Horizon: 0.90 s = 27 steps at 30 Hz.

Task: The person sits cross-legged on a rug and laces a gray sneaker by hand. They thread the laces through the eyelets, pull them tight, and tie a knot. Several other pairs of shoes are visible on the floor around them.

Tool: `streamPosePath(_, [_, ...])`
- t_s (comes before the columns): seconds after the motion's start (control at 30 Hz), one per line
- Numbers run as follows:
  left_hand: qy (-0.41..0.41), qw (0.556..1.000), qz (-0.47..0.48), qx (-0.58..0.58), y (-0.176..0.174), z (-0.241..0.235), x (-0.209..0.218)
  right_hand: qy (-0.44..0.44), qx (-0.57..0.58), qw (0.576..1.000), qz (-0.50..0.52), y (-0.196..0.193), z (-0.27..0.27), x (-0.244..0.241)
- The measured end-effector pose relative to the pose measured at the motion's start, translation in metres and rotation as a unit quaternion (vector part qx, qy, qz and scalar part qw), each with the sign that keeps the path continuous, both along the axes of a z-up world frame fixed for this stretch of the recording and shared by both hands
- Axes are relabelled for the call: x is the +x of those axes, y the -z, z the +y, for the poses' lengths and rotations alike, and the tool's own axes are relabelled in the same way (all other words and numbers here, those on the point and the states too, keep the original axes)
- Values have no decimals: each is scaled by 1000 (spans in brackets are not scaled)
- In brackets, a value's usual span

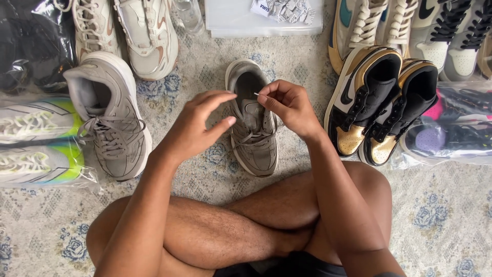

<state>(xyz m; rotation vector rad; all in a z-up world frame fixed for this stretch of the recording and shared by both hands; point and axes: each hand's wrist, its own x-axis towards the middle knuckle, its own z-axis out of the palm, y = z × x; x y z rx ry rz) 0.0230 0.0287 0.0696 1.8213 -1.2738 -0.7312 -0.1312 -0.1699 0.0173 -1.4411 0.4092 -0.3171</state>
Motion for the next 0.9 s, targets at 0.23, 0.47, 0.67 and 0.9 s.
streamPosePath(0.23, [-9, 999, -45, 4, 15, -3, -6, -8, -121, 993, -18, -9, 5, 0])
streamPosePath(0.47, [-157, 973, 52, 161, -64, 116, -9, -21, -97, 995, -2, -1, 3, -1])
streamPosePath(0.67, [-558, 736, 382, 20, 34, 317, -32, -25, -101, 995, 7, -2, 1, -1])
streamPosePath(0.9, [-495, 790, 293, -211, -20, 269, -27, -15, -103, 995, -4, 7, 2, -3])
